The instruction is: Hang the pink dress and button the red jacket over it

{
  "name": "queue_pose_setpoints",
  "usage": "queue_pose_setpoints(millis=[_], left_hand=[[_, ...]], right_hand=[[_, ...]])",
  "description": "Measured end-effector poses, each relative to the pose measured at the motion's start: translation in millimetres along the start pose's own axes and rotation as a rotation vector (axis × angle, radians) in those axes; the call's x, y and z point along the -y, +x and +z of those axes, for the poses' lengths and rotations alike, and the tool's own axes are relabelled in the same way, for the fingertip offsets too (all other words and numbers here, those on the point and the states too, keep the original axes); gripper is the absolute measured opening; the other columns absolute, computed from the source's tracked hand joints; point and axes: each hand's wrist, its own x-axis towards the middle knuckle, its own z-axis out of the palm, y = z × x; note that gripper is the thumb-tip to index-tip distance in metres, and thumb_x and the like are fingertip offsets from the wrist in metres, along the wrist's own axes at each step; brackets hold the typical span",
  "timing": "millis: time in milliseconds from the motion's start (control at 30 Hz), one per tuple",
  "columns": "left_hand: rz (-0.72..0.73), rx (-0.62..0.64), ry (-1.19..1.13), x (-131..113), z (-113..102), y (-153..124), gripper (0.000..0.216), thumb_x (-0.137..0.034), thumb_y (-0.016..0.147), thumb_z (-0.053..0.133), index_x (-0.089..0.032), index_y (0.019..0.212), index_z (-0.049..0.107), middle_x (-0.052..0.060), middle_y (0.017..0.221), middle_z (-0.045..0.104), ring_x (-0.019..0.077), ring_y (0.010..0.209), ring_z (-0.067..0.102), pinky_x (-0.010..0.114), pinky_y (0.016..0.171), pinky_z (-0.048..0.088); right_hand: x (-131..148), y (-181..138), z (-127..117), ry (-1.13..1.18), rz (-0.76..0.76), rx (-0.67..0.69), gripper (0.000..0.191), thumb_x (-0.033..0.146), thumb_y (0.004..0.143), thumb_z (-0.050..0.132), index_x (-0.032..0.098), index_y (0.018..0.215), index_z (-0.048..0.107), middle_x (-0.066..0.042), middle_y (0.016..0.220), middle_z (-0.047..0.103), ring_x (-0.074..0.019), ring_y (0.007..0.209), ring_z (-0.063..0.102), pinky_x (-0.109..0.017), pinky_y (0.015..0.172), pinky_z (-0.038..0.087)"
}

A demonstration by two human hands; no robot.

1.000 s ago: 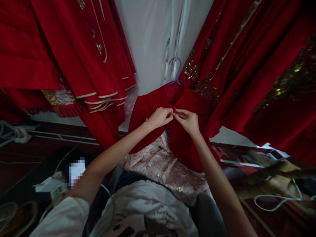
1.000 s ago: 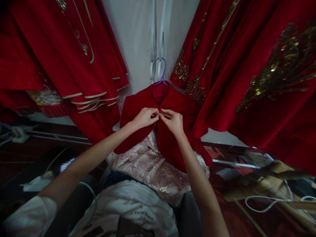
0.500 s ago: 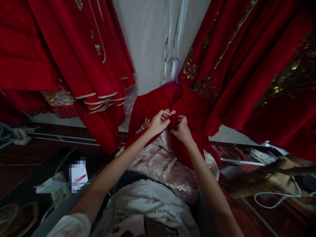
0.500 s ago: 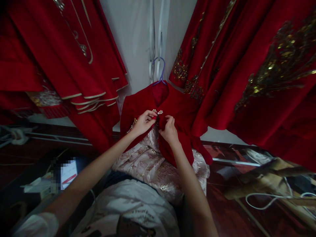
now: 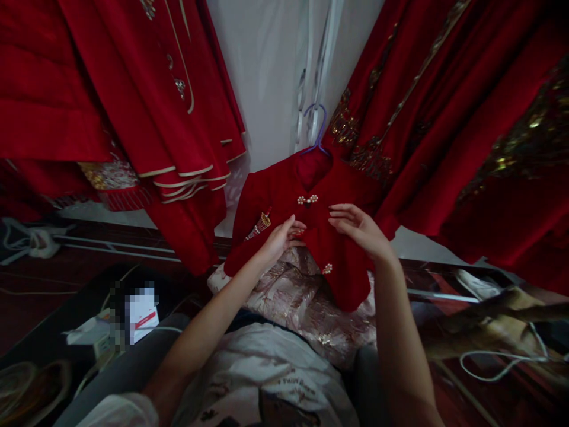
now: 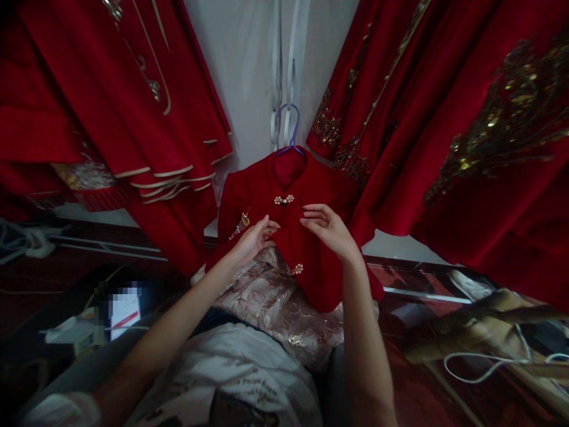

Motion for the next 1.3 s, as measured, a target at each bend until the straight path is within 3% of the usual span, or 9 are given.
queue_pose_setpoints(millis=[100, 233, 400, 600, 767, 933, 1000, 1133, 1300], left_hand=[[0.068, -0.085, -0.013, 4.0, 0.5, 1.0, 0.037, -0.054, 0.083, 0.055, -0.018, 0.089, 0.062, 0.006, 0.097, 0.068, 0.0158, 0.089, 0.066, 0.026, 0.074, 0.054], [0.263, -0.249, -0.028, -0.7, -4.5, 1.2, 0.027, -0.043, 0.088, 0.045, -0.021, 0.099, 0.056, 0.005, 0.114, 0.064, 0.0155, 0.104, 0.063, 0.028, 0.084, 0.052], [0.235, -0.288, 0.014, -5.6, -15.6, -4.9, 0.023, -0.037, 0.085, 0.048, -0.02, 0.098, 0.058, 0.006, 0.103, 0.067, 0.0134, 0.086, 0.065, 0.026, 0.073, 0.052], [0.214, -0.266, 0.105, 7.7, -15.6, -3.9, 0.02, -0.03, 0.079, 0.054, -0.02, 0.095, 0.061, 0.001, 0.086, 0.064, 0.0108, 0.073, 0.06, 0.023, 0.068, 0.05], [0.417, -0.374, 0.493, 2.3, -20.1, -2.2, 0.017, -0.017, 0.073, 0.059, -0.017, 0.09, 0.059, 0.003, 0.086, 0.061, 0.0116, 0.073, 0.058, 0.024, 0.07, 0.048], [0.632, -0.696, 0.967, -8.5, -50.9, 5.9, 0.036, -0.013, 0.068, 0.068, -0.02, 0.101, 0.058, 0.006, 0.102, 0.056, 0.0176, 0.089, 0.054, 0.034, 0.084, 0.046], [0.594, -0.686, 0.963, -4.5, -66.5, 14.5, 0.038, -0.015, 0.067, 0.07, -0.02, 0.103, 0.056, 0.006, 0.098, 0.056, 0.0184, 0.091, 0.055, 0.034, 0.084, 0.046], [0.457, -0.549, 0.708, 11.4, -85.8, 28.6, 0.034, -0.022, 0.07, 0.07, -0.019, 0.1, 0.053, -0.001, 0.08, 0.056, 0.0117, 0.07, 0.057, 0.026, 0.07, 0.048], [0.518, -0.546, 0.501, 14.7, -86.7, 28.2, 0.036, -0.022, 0.066, 0.072, -0.018, 0.097, 0.054, -0.001, 0.081, 0.06, 0.0093, 0.07, 0.06, 0.023, 0.068, 0.05]], right_hand=[[-7.3, 1.7, 15.0, -0.147, -0.07, 0.029, 0.034, 0.039, 0.069, 0.075, 0.024, 0.098, 0.065, -0.005, 0.1, 0.067, -0.0184, 0.091, 0.063, -0.034, 0.082, 0.052], [-15.8, 3.9, 39.1, -0.405, -0.162, -0.048, 0.026, 0.043, 0.073, 0.071, 0.023, 0.089, 0.067, -0.003, 0.081, 0.062, -0.0172, 0.071, 0.056, -0.034, 0.068, 0.05], [-5.6, -3.5, 65.0, -0.523, -0.267, -0.14, 0.023, 0.045, 0.078, 0.068, 0.024, 0.086, 0.066, -0.005, 0.077, 0.06, -0.0212, 0.077, 0.053, -0.036, 0.072, 0.047], [-5.5, -11.0, 89.3, -0.385, -0.135, 0.004, 0.031, 0.045, 0.075, 0.068, 0.021, 0.089, 0.055, -0.004, 0.081, 0.06, -0.0162, 0.066, 0.056, -0.031, 0.062, 0.048], [-15.9, -5.1, 97.0, -0.251, -0.107, -0.037, 0.028, 0.028, 0.069, 0.07, 0.021, 0.084, 0.047, 0.002, 0.072, 0.059, -0.0133, 0.063, 0.059, -0.026, 0.06, 0.049], [-17.4, 0.8, 87.2, -0.203, -0.125, -0.068, 0.03, 0.035, 0.068, 0.075, 0.02, 0.085, 0.055, -0.001, 0.075, 0.063, -0.0138, 0.067, 0.061, -0.027, 0.064, 0.051], [-16.7, 2.4, 81.3, -0.183, -0.119, -0.059, 0.03, 0.037, 0.069, 0.075, 0.019, 0.087, 0.058, -0.002, 0.076, 0.065, -0.0144, 0.068, 0.063, -0.028, 0.066, 0.052], [-14.5, 2.7, 73.1, -0.137, -0.096, -0.019, 0.025, 0.031, 0.072, 0.072, 0.019, 0.09, 0.06, -0.003, 0.079, 0.067, -0.0151, 0.072, 0.065, -0.029, 0.07, 0.053], [-5.7, 0.3, 73.5, -0.04, -0.148, -0.046, 0.029, 0.028, 0.071, 0.073, 0.021, 0.093, 0.055, -0.001, 0.08, 0.064, -0.0138, 0.075, 0.065, -0.027, 0.071, 0.053]])
